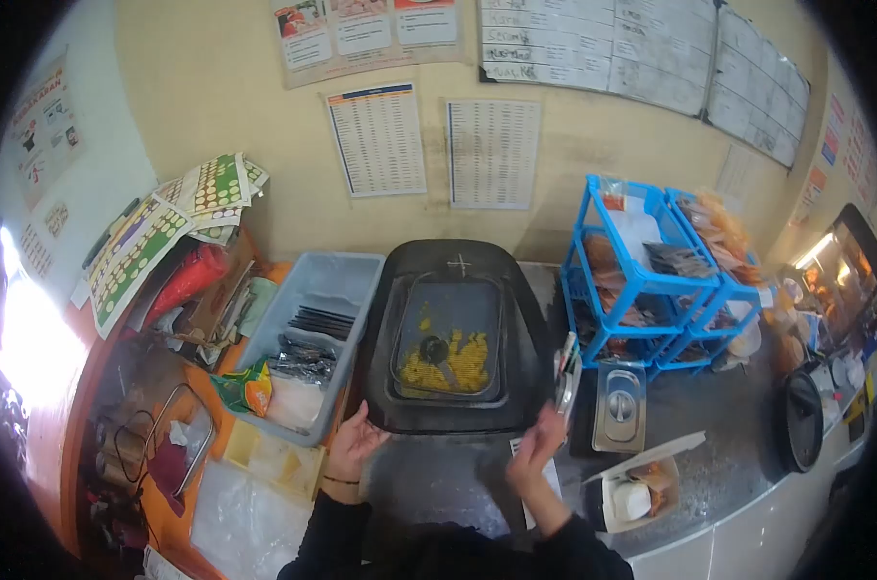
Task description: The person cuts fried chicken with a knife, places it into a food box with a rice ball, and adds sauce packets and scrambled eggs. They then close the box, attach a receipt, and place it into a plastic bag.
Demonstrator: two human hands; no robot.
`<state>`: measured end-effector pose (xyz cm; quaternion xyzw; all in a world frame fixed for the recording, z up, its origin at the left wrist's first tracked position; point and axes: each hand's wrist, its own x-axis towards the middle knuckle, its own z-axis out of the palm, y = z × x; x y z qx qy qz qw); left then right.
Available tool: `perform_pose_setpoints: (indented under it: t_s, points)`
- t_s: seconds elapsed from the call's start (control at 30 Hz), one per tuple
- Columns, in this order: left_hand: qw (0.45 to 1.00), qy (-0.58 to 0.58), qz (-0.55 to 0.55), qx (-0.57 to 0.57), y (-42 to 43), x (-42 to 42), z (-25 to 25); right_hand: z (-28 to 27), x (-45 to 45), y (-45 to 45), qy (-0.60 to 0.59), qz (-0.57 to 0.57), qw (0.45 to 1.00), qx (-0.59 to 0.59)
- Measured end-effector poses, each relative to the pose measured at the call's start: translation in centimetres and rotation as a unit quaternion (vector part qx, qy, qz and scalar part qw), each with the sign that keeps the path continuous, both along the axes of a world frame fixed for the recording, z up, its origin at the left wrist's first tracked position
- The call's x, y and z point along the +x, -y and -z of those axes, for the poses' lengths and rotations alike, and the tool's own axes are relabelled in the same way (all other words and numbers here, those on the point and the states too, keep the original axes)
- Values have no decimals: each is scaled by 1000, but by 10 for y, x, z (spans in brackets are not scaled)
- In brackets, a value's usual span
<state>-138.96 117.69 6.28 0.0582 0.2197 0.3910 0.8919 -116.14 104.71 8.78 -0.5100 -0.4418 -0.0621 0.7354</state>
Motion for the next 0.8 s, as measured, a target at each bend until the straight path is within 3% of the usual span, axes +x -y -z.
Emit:
perform_pose_setpoints:
  t_s: [0.03,0.1,0.17,0.23,0.3,0.43,0.47,0.53,0.6,0.63,0.67,0.7,0.77,0.8]
  points:
    - [994,95,37,43,3,-1,-23,12,-8,14,156,-95,980,76]
    - [947,276,113,121,-9,2,-68,15,-20,29,361,-282,877,-141]
    - [987,139,12,80,-37,7,-87,27,-14,-21,372,-132,880,-264]
    - [975,192,-2,115,-63,20,-143,36,5,-83,317,-60,873,-366]
    - [976,213,-13,48,-103,35,-182,51,13,-128,350,-9,851,-391]
    - [980,184,-50,60,-169,75,-245,72,12,-171,417,19,770,-482]
    - [983,92,-52,153,-169,77,-240,71,11,-175,420,12,754,-504]
    - [939,-94,-48,327,-168,84,-226,65,16,-184,436,1,742,-508]
    - [776,-282,-144,545,-151,89,-145,59,24,-190,456,-9,752,-476]
    - [659,-461,-176,568,-133,87,-103,48,25,-190,470,-24,732,-493]
    - [577,-508,-206,605,-108,80,-56,32,24,-186,484,-39,711,-509]
    - [483,-614,-169,601,-78,76,-27,22,23,-181,497,-54,688,-525]
    - [478,-711,-29,515,-33,70,11,22,21,-170,574,-68,664,-474]
    - [499,-704,-23,506,-25,70,27,24,19,-163,614,-78,646,-447]
